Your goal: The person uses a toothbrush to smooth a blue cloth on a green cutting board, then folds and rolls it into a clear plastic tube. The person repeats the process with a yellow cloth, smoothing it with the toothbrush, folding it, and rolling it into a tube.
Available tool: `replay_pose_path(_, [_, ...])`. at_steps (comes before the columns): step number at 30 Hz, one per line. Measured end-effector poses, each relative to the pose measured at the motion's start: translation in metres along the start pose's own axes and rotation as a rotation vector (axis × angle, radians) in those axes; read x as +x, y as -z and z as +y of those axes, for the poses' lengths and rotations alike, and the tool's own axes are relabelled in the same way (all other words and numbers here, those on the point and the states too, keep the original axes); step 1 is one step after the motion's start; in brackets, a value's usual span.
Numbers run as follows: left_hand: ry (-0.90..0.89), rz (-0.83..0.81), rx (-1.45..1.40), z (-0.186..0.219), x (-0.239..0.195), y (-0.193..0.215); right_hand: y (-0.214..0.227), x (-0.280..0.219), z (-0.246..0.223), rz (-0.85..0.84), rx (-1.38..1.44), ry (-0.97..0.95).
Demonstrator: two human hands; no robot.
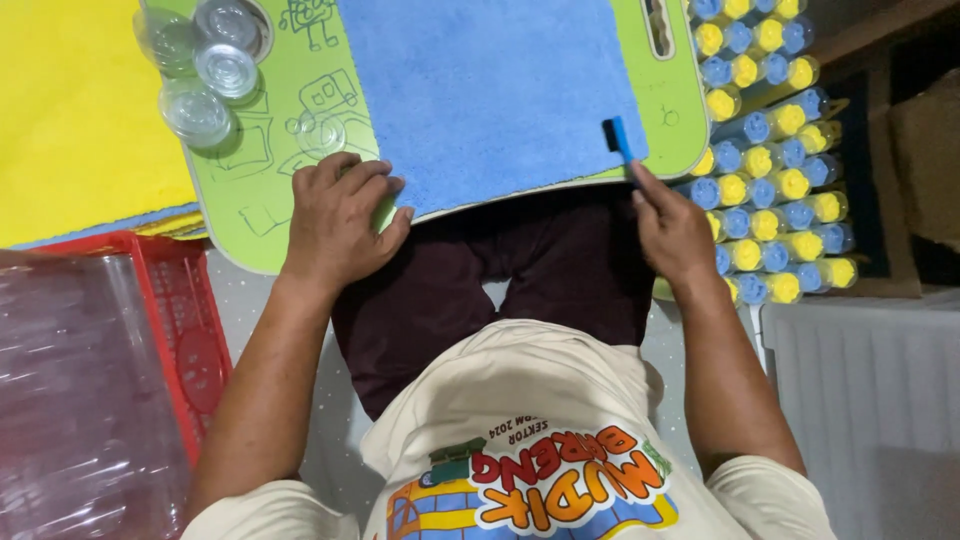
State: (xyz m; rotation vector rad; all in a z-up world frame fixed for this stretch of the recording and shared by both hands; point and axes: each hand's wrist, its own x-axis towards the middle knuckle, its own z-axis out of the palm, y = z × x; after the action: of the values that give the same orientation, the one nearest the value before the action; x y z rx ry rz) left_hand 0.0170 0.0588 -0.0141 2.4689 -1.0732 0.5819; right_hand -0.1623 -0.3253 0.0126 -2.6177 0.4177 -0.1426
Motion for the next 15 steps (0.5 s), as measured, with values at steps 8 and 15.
replay_pose_path(8, [-0.001, -0.026, -0.013, -0.004, 0.002, 0.002, 0.007, 0.013, -0.025, 0.16, 0.107, 0.118])
replay_pose_path(15, [0.003, -0.19, -0.071, -0.013, 0.018, 0.005, -0.055, 0.034, -0.148, -0.133, -0.084, 0.432])
